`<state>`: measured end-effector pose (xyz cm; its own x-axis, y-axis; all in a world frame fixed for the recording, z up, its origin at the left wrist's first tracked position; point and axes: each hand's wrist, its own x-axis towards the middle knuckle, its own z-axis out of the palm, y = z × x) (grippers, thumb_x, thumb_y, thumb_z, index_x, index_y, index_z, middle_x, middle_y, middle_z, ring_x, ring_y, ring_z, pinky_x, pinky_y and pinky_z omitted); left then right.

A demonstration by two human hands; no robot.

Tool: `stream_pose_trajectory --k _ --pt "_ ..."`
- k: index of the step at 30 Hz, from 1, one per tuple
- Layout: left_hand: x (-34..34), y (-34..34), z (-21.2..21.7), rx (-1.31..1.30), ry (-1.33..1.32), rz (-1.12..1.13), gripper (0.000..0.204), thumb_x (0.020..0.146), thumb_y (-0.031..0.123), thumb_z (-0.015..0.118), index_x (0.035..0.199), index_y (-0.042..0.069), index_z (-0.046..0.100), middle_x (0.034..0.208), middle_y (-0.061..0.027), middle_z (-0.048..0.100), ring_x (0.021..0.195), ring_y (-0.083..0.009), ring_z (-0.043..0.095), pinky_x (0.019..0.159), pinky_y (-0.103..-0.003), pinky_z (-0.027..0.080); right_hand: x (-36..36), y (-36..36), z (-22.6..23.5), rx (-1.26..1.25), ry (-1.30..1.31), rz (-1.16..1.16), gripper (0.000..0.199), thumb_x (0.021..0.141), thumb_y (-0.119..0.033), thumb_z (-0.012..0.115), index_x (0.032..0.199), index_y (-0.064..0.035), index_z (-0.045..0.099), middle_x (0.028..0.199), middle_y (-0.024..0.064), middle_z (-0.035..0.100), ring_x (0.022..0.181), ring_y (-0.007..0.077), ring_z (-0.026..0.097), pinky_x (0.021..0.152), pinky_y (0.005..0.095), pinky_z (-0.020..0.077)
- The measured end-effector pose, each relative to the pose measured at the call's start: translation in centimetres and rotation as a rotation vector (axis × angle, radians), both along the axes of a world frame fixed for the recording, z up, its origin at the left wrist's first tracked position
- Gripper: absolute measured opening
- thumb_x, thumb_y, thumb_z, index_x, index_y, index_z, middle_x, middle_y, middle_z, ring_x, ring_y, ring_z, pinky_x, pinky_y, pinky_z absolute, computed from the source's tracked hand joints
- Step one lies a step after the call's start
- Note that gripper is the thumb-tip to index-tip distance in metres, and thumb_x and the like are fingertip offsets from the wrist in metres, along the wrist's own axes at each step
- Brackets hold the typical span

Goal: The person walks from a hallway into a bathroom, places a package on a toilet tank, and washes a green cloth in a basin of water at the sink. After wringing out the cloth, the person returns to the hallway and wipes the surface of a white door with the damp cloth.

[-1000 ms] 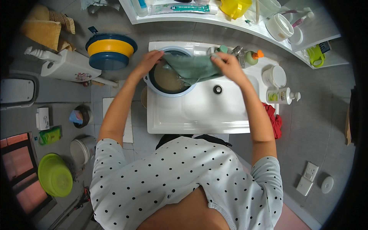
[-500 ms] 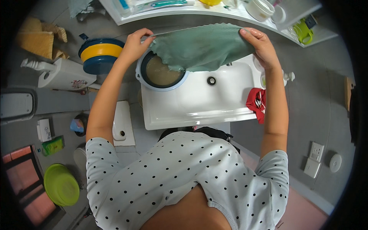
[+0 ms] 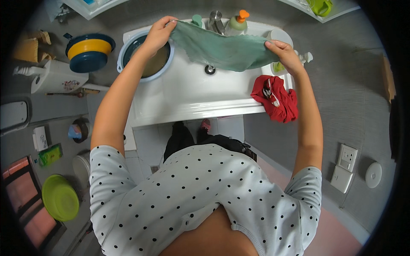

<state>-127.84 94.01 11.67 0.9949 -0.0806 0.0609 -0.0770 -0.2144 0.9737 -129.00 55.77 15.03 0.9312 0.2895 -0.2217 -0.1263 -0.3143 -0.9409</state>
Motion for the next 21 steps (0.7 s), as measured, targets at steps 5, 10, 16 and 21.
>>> stream_pose_trajectory --k 5,10,16,21 --pt "0.1 -1.2 -3.1 0.028 0.054 0.089 0.023 0.089 0.022 0.049 0.099 0.004 0.058 0.079 0.0023 0.054 0.073 -0.0093 0.046 0.067 -0.023 0.038 0.2 -1.1 -5.2 -0.219 -0.238 0.097 0.027 0.082 -0.024 0.062 0.094 -0.0001 0.064 0.083 0.0011 0.060 0.077 0.0104 0.053 0.072 0.0237 0.0408" --pt "-5.3 -0.4 -3.2 0.344 -0.140 -0.090 0.022 0.091 0.019 0.045 0.098 0.001 0.055 0.082 -0.0027 0.055 0.075 -0.0104 0.049 0.071 -0.025 0.040 -3.1 -1.8 -7.2 -0.517 -0.625 0.318 0.017 0.079 -0.017 0.060 0.085 -0.0013 0.064 0.077 0.0124 0.057 0.074 0.0262 0.055 0.067 0.0331 0.0446" --pt "-14.4 0.8 -13.7 0.383 0.189 -0.351 0.017 0.088 0.013 0.046 0.096 -0.001 0.053 0.077 -0.0126 0.057 0.071 -0.0202 0.053 0.068 -0.030 0.043 -9.9 -2.2 -17.0 -0.418 -0.347 0.607 0.016 0.078 -0.009 0.058 0.090 -0.0011 0.064 0.079 0.0159 0.059 0.072 0.0294 0.057 0.067 0.0355 0.0461" --pt "-15.5 1.0 -16.7 0.347 0.334 -0.257 0.018 0.089 0.015 0.047 0.095 0.000 0.053 0.075 -0.0120 0.057 0.069 -0.0193 0.052 0.066 -0.029 0.042 -9.6 -1.2 -18.5 -0.432 -0.167 0.561 0.020 0.077 -0.016 0.062 0.092 -0.0027 0.064 0.082 0.0180 0.061 0.071 0.0318 0.059 0.066 0.0363 0.0471"
